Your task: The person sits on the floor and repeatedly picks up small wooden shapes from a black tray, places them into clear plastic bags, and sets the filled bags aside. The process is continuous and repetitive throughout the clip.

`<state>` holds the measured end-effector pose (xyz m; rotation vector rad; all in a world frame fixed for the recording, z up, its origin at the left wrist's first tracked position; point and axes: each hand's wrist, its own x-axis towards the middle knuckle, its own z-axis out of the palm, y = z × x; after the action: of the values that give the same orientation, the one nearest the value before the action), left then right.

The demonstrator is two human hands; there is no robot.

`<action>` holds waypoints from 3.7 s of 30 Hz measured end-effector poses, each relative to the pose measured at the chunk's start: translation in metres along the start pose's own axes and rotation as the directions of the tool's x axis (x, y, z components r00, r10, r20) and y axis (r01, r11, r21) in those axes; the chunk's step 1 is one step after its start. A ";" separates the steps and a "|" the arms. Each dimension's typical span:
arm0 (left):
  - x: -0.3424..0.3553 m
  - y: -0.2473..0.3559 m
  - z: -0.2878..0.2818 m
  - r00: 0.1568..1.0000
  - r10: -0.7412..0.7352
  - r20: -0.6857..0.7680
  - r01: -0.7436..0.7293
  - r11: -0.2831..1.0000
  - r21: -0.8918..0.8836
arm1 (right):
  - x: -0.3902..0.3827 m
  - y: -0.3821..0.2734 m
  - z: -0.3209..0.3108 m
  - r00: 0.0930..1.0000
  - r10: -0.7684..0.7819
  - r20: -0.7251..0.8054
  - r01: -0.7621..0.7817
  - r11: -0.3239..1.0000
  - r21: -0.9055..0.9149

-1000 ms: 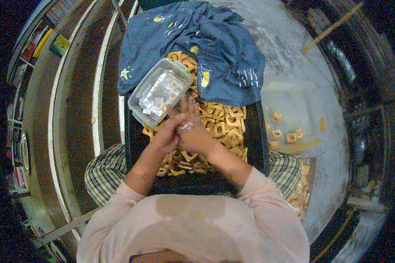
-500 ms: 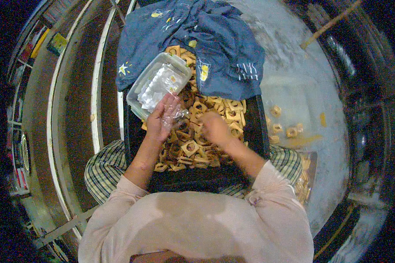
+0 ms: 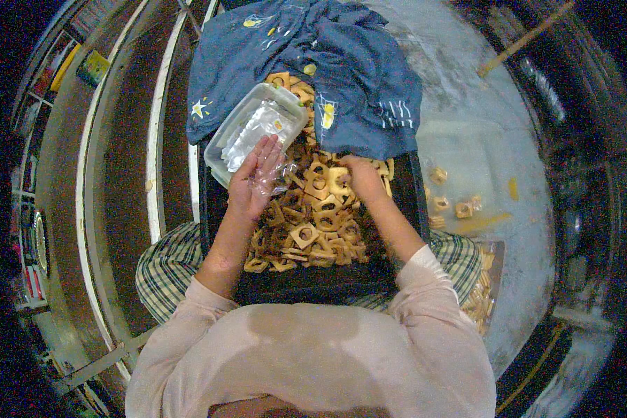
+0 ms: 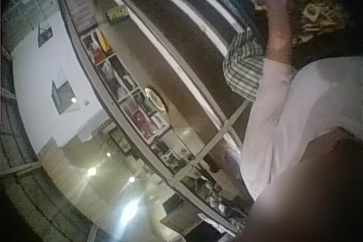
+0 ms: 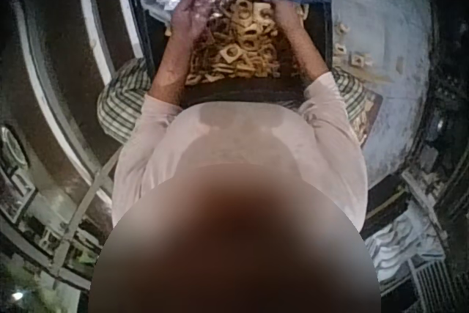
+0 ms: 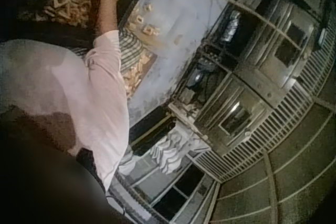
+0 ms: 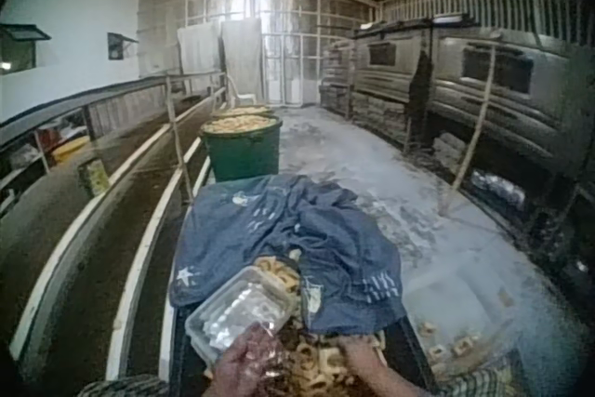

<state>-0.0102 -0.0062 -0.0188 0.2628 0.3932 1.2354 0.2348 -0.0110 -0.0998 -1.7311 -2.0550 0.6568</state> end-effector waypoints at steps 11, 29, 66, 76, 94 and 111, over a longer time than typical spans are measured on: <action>0.003 0.008 -0.005 0.999 0.005 -0.052 -0.009 0.997 -0.073 | -0.001 -0.023 0.055 0.983 0.037 -0.180 -0.040 0.999 -0.011; 0.007 0.013 -0.006 0.996 0.041 -0.081 -0.051 0.992 -0.117 | 0.001 -0.014 0.063 0.976 0.212 0.046 -0.216 0.948 0.233; -0.001 0.006 0.004 0.983 0.112 -0.145 -0.070 0.960 0.272 | 0.013 -0.136 -0.021 0.960 0.192 -0.205 0.080 0.511 0.856; -0.001 0.006 0.006 0.979 0.069 -0.189 -0.023 0.971 0.238 | 0.012 -0.137 -0.026 0.996 -0.082 -0.016 0.062 0.599 0.798; -0.005 -0.003 -0.001 0.972 -0.024 -0.234 0.062 0.986 0.156 | 0.001 -0.145 -0.016 0.954 0.086 -0.288 0.182 0.596 0.782; -0.015 -0.023 0.010 0.794 -0.591 -0.144 0.608 0.772 0.184 | -0.010 -0.096 -0.080 0.922 -0.049 0.385 -0.287 0.581 0.762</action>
<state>0.0095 -0.0277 -0.0167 0.2522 0.6299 0.5634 0.2034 -0.0251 0.0207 -1.2194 -1.3918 1.7619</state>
